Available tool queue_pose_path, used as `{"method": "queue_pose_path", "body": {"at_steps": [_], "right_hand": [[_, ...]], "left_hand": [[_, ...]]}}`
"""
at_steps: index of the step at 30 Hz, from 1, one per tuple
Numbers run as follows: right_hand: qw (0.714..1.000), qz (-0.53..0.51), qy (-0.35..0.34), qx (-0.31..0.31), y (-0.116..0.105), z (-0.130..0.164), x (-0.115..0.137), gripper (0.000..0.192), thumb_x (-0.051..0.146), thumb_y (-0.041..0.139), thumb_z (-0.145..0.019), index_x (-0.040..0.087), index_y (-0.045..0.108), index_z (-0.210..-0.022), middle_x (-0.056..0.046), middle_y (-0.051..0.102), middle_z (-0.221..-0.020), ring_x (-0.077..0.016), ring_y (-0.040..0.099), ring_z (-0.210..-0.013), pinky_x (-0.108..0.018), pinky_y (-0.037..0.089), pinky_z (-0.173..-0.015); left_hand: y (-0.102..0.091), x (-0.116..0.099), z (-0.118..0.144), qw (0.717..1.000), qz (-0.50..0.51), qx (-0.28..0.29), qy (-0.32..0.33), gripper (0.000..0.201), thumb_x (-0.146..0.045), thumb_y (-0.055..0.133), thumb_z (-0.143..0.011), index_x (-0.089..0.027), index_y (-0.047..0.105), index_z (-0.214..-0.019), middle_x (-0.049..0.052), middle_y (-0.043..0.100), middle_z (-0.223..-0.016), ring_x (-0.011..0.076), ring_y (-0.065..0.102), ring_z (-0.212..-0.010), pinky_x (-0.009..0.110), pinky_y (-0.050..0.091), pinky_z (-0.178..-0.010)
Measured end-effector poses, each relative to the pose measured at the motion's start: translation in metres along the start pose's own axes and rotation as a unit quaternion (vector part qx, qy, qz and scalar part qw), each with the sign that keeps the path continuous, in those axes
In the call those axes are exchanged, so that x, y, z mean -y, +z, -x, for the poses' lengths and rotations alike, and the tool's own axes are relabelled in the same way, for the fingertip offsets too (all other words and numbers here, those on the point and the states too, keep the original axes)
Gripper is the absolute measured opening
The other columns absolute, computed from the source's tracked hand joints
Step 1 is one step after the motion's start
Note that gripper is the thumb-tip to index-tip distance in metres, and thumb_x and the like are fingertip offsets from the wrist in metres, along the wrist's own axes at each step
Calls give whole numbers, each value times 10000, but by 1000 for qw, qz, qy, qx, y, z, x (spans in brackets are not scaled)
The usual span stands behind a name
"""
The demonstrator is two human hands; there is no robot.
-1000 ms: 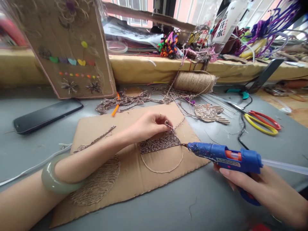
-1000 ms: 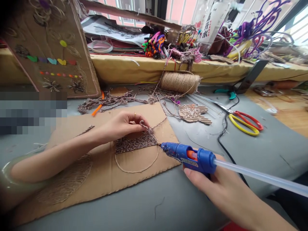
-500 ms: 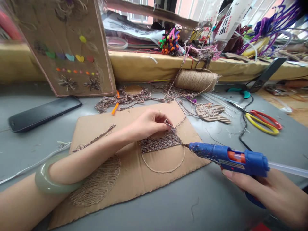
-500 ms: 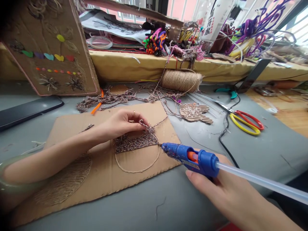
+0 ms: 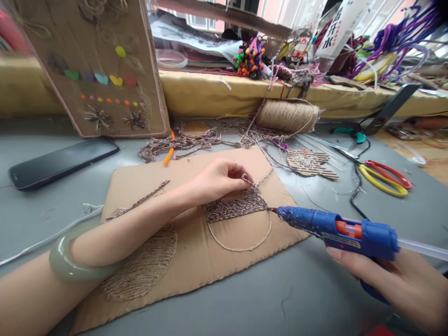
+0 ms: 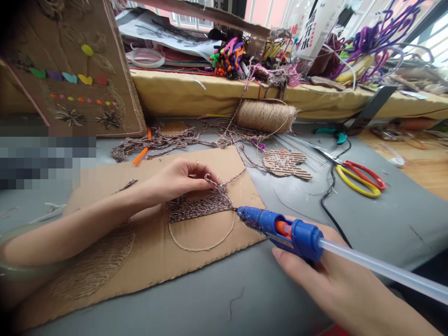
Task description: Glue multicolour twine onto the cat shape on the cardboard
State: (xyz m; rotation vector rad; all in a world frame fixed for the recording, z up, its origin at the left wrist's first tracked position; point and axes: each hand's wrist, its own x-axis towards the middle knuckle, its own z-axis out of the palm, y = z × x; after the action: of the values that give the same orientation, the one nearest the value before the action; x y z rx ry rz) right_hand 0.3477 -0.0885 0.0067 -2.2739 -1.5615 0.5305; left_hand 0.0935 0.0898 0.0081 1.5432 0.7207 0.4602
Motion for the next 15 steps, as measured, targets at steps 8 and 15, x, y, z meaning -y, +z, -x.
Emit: {"method": "queue_pose_path", "body": {"at_steps": [8, 15], "right_hand": [[999, -24, -19, -17, 3, 3, -3, 544, 659, 588, -660, 295, 636, -1061, -19, 712, -936, -303, 645, -872, -418, 522, -866], [996, -6, -67, -56, 5, 4, 0, 485, 618, 588, -678, 304, 639, -1043, -33, 682, -1034, -327, 612, -970, -418, 515, -890]], "left_hand": [[-2, 4, -1, 1000, -4, -1, 13, 124, -135, 578, -742, -106, 654, -836, -23, 566, -607, 52, 467, -494, 174, 332, -452], [-3, 4, -3, 999, -38, -26, 19, 119, -137, 597, -725, -106, 659, -821, 21, 668, -750, 90, 582, -645, 206, 452, -606]]}}
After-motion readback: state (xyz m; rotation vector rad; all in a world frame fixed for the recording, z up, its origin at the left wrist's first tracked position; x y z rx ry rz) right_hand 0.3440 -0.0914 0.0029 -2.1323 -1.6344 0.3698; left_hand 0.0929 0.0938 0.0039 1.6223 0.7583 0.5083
